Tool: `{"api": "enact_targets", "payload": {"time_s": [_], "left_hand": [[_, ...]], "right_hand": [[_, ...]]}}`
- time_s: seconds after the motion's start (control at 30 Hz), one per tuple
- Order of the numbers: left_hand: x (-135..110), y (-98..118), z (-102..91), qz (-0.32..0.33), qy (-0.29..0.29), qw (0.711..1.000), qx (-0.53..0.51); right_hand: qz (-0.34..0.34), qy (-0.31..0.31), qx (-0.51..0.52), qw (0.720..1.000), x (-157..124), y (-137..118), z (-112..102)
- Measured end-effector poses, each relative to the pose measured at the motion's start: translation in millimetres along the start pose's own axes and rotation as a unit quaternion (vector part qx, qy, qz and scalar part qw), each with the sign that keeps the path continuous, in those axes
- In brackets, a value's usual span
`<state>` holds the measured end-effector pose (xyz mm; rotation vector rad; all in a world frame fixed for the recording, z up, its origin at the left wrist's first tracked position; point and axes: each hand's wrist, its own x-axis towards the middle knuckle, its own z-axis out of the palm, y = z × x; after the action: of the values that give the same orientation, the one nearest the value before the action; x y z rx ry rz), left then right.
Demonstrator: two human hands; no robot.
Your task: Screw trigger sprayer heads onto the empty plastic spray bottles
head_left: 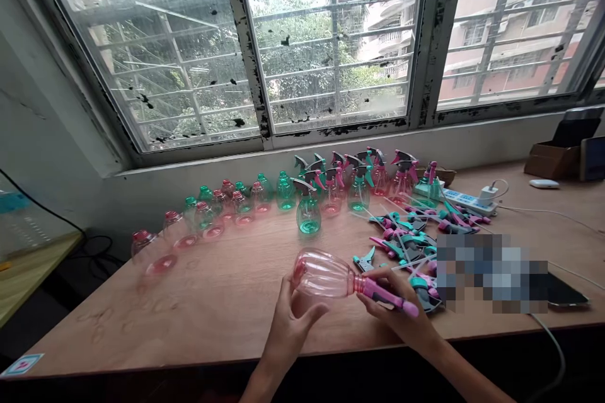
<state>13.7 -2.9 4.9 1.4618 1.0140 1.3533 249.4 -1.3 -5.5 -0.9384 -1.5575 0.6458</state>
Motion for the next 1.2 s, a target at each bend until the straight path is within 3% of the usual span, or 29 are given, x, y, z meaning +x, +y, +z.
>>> {"api": "enact_targets", "payload": {"time_s": [0.13,0.33,0.53,0.7,0.87,1.03,1.2], "left_hand": [[1,-2,-1.4,0.001,0.033,0.999,-0.014],[0,6,1.2,0.040,0.039,0.995,0.081],[-3,8,0.2,-0.032,0.016,0.999,-0.001],[4,1,-1.6,-0.020,0.014,0.999,-0.022],[4,3,1.1,-0.025,-0.001,1.000,-0.009],[0,9,-0.1,-0.034,0.042,0.999,-0.003],[2,8,-1.1,-0.009,0.041,0.999,-0.011]], "right_hand": [[-0.011,-0.021,0.000,1.000,-2,-3,-1],[0.050,0.006,0.037,0.998,0,0,0],[0.036,-0.031,0.031,0.998,0,-6,-1],[0.078,-0.039,0.078,0.993,0,-5,0],[0.053,-0.022,0.064,0.996,-1,-2,0],[-0.031,-0.070,0.002,0.997,-2,-5,-6],[0.012,-0.011,0.006,1.000,-2,-2,-4]]}}
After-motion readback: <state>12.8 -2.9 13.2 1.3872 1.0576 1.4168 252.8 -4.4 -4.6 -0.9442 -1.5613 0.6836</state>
